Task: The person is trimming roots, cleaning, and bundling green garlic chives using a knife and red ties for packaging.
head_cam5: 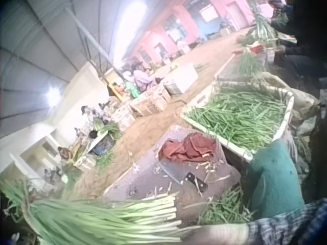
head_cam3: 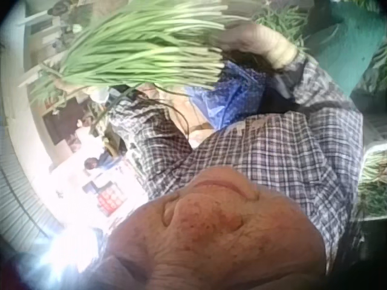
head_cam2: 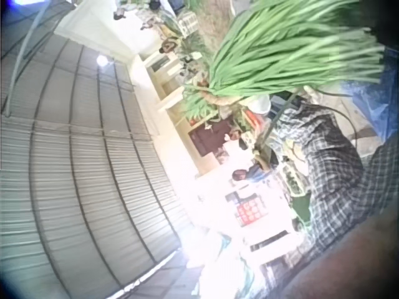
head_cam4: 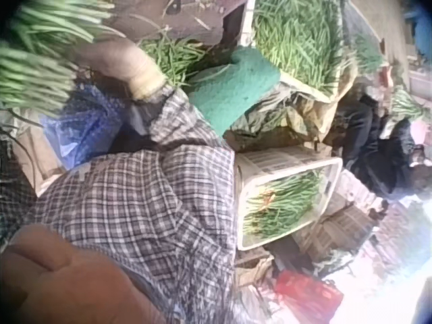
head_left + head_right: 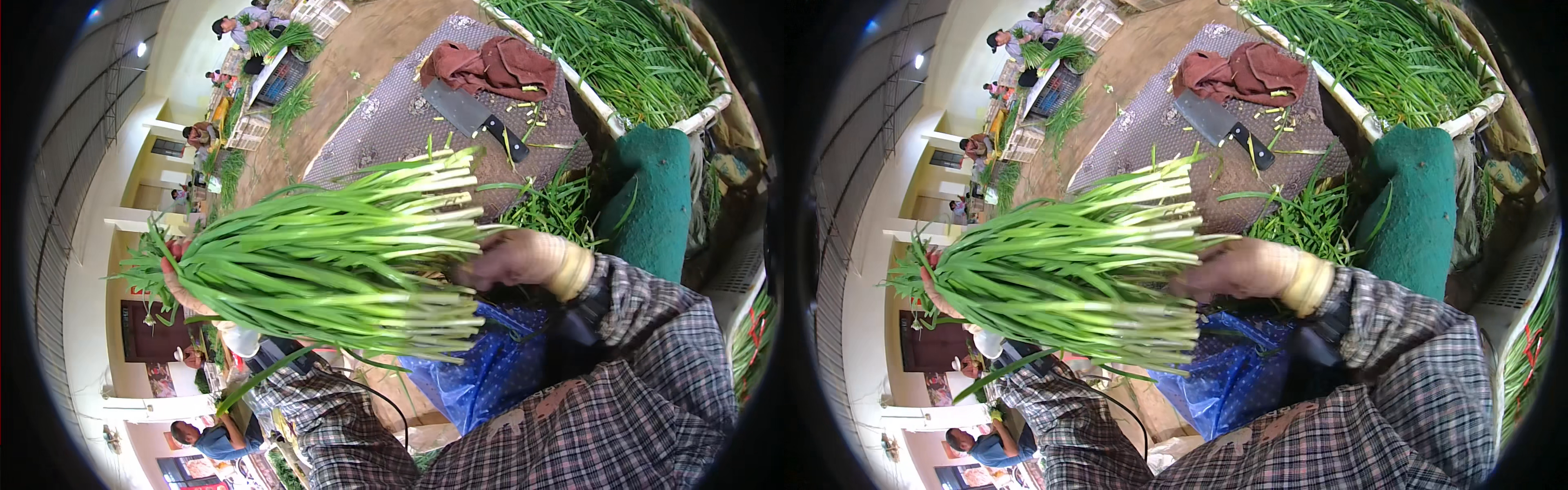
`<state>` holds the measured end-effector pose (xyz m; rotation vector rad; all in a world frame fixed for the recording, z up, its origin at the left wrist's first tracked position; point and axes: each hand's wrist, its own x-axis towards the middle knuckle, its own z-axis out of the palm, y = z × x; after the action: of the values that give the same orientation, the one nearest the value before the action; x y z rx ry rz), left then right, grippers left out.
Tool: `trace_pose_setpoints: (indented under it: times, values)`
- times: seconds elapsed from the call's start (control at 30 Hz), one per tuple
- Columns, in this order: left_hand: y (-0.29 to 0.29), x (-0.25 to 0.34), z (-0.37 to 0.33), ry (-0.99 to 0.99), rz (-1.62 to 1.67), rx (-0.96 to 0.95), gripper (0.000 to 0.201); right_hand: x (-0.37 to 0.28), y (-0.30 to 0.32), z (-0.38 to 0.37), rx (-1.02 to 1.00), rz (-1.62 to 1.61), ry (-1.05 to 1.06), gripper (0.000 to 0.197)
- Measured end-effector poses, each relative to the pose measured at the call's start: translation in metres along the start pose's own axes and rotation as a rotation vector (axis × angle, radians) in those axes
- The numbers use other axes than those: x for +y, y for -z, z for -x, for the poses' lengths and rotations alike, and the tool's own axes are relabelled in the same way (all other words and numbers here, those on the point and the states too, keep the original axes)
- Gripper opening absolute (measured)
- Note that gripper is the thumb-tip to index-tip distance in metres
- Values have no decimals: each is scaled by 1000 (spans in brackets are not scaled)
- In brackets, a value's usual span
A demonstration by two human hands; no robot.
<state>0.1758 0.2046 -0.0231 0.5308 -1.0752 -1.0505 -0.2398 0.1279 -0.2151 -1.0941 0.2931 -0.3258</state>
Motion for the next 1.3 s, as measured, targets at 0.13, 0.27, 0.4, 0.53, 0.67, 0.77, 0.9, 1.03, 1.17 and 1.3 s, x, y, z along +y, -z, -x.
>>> trace_pose_setpoints:
  times: [0.13,0.27,0.4,0.53,0.67,0.77,0.9,1.03,1.17,1.3]
  values:
    - [-24,-7,4,-149,-23,86,17,21,40,58,-200,103,66,20]
    - [-28,7,5,-204,-90,98,17,10,40,94,-52,1247,-328,30]
    - [-51,5,8,-184,-43,0,17,-32,17,64,478,1153,229,64]
    - [-62,-7,3,-365,-263,321,18,-40,8,-8,468,743,352,43]
    - [-62,-20,5,-143,-196,206,28,0,-12,-7,660,959,807,18]
    - [-44,4,9,-164,-143,155,27,18,-7,29,515,1125,536,17]
    - [-31,15,20,-199,-114,145,30,58,22,68,317,1358,-132,25]
    - [-36,13,30,-344,-77,74,23,-5,-4,52,548,1118,171,52]
    - [-64,-4,12,-325,41,-122,19,-47,-33,-23,432,746,243,45]
    - [-58,18,22,-336,-88,-126,20,1,-43,-37,587,977,233,22]
